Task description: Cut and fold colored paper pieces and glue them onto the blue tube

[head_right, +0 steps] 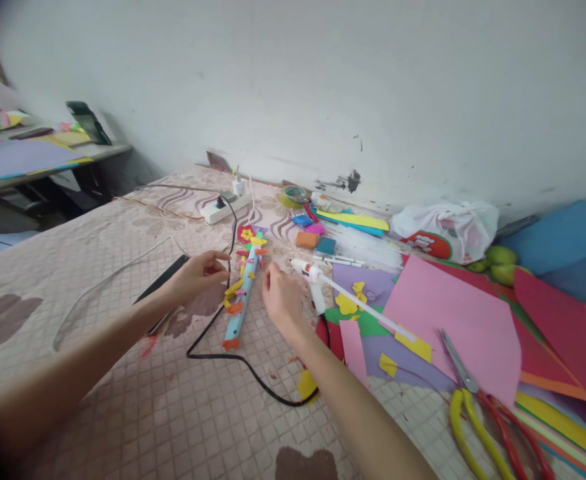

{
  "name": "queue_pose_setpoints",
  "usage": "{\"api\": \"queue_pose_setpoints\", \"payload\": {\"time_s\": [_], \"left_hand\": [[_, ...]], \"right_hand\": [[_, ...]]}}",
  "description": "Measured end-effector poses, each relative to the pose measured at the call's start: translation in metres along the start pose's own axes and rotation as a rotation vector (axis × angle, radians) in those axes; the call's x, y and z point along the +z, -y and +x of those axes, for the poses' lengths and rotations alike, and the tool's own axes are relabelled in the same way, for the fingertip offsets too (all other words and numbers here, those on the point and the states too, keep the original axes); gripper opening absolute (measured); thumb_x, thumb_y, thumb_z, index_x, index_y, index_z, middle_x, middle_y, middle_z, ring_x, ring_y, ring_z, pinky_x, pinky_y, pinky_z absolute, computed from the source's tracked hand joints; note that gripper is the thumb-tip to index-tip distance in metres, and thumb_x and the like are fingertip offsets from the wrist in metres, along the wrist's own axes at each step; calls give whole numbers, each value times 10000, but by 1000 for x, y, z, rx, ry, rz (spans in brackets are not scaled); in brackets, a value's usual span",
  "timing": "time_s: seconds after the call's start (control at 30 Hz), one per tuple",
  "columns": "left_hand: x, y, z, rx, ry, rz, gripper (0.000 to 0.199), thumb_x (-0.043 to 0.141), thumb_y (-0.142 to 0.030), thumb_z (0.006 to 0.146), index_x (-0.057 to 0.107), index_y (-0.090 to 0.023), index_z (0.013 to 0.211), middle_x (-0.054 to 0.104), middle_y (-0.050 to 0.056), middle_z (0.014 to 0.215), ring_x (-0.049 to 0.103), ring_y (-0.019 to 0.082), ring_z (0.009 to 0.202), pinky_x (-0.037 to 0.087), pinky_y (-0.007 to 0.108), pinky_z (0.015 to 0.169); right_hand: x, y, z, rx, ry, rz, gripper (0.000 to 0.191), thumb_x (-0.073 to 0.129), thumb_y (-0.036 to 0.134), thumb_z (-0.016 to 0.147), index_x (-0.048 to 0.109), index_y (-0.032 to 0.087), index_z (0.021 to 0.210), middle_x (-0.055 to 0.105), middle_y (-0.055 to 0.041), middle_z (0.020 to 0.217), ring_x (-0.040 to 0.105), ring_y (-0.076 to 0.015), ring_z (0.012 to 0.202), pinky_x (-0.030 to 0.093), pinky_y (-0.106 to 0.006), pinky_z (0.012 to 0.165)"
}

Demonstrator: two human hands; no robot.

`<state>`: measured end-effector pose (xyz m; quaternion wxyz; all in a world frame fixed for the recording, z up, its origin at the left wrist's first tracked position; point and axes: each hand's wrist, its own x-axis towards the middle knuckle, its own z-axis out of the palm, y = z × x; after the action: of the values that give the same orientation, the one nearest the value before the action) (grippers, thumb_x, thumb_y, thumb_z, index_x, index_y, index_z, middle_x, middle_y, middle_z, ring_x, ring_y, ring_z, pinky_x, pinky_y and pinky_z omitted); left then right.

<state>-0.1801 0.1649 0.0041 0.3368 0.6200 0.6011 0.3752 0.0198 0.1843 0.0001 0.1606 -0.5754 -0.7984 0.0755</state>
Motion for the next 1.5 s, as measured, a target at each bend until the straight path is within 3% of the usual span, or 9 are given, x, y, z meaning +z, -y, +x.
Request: {"api": "queue_pose_setpoints", "payload": {"time_s": [0.2,0.33,0.53,0.63,0.87,1.0,1.27,1.5], "left_hand": [[2,-5,-12,-10,-4,-23,358,590,-301,706,530,-177,1036,633,3,728,602,137,651,459,260,616],[2,-3,-19,-15,-3,-85,338,576,-286,715,521,-174,1028,625,3,736,583,120,611,451,240,570],[-4,0,-26,-43,-36,-124,340,566,-281,724,535,-165,1043,615,15,749,583,127,643,447,235,566],[-8,-7,-32,-61,-46,-126,347,575,-299,720,545,-150,1033,603,21,764,566,120,618,425,218,521],[-11,-14,-49,-103,-13,-176,338,578,-337,735,553,-159,1022,620,52,866,588,129,665,454,227,542],[-7,-18,-54,-98,-18,-178,317,587,-335,727,567,-161,992,631,62,891,606,135,677,470,239,558],[7,-39,-56,23,-112,64,254,550,-309,744,589,-181,960,642,48,873,591,123,666,461,231,574],[16,-42,-79,142,-161,197,202,534,-312,778,599,-200,934,649,46,936,606,159,817,471,270,692]], "right_hand": [[10,4,21,18,-34,-129,193,454,208,839,565,138,981,667,-123,764,616,-224,693,379,-282,556],[7,6,17,0,-33,-105,170,422,201,851,586,167,884,665,-91,737,613,-206,678,367,-266,548],[-22,2,-46,-133,-24,252,126,406,182,854,517,201,799,596,9,649,554,-137,583,353,-227,552],[-36,-6,-85,-130,-7,395,135,394,212,874,480,203,770,533,29,616,520,-119,559,356,-217,544],[-44,-43,-154,-148,-85,487,183,411,240,879,468,216,706,456,39,540,452,-114,467,348,-223,471],[-42,-55,-175,-184,-147,458,115,450,209,854,502,228,754,524,30,568,491,-117,472,378,-224,473],[-49,-55,-197,-354,-208,453,111,459,143,831,511,239,810,588,13,602,552,-124,493,417,-230,482],[-48,-58,-211,-371,-224,446,148,487,141,830,523,264,903,659,0,712,625,-139,578,468,-237,526]]}}
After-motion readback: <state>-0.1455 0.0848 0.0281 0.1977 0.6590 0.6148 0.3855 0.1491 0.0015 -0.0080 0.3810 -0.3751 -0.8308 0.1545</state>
